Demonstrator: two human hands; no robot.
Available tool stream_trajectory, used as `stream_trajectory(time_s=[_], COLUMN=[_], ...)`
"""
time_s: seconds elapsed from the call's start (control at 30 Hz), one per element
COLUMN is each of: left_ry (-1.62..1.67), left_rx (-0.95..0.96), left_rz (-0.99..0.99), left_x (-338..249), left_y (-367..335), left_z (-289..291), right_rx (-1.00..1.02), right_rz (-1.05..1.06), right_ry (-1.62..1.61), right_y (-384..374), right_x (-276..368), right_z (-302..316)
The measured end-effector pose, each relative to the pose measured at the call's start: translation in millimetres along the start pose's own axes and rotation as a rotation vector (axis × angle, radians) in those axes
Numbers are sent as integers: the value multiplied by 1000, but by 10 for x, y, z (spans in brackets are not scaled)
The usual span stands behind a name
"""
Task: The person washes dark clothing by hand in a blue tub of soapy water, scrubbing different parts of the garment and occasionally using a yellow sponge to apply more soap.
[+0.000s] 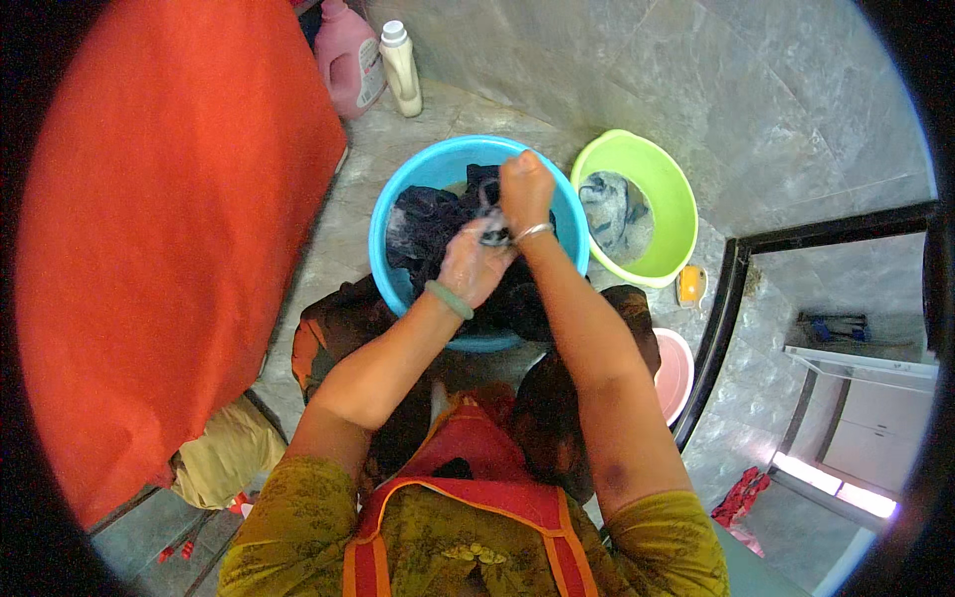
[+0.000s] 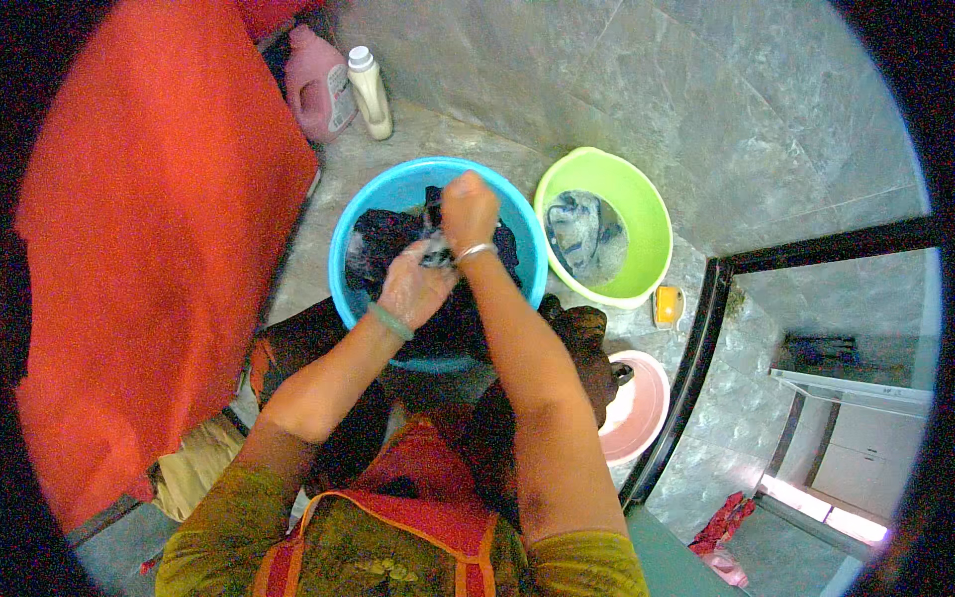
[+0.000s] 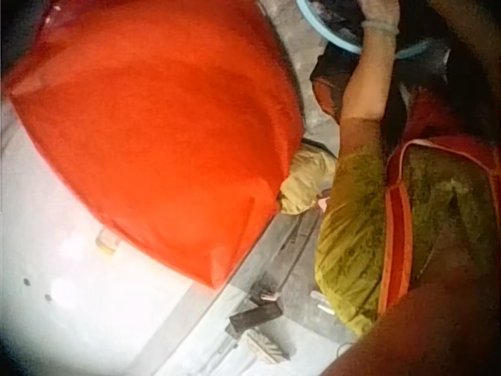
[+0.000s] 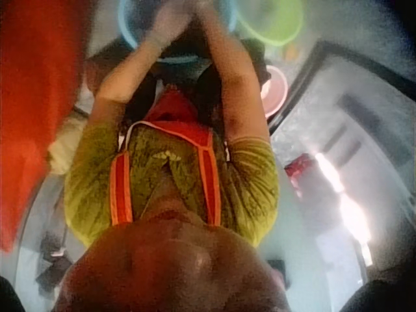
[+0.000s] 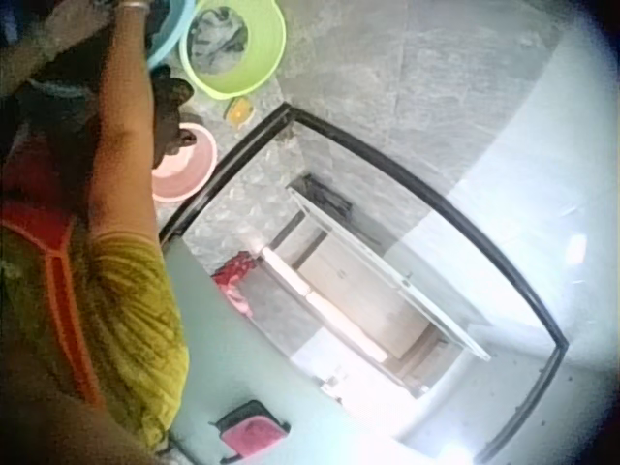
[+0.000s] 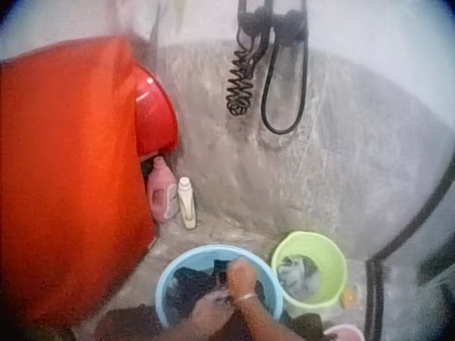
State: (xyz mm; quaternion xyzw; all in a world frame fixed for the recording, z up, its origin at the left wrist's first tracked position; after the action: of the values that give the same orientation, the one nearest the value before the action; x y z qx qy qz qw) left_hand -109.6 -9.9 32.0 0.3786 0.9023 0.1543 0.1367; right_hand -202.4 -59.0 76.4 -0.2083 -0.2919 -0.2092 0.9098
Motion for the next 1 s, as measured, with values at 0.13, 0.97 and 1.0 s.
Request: stream_trajectory(time_s=[0.13,0.97,1.0], left_ry=[36,-23,-64], left_rx=[-43,40,281], left_rz=[73,-230,-275], left_x=[-249,-710,-662], left_y=[-102,6,73], left_z=[214,-345,-337], right_rx=[-235,66,75], right_rz=[303,417,412], right_ry=[267,-129,-134], right_y=[468,714,679], right_x=[476,801,744], right_z=[27,503,424])
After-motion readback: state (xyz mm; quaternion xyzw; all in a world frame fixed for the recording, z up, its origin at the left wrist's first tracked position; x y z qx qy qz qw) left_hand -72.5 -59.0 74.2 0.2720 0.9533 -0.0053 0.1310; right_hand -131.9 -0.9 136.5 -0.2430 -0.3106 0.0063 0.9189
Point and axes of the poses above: each hand's wrist, its own y-axis away from the middle knuckle, its own z-axis out of the back of the hand, x = y × z, the point moved 5 cm from there along -y, towards the middle knuckle, and after that the axes turned 7 degrees about y, right-handed, at the moved point
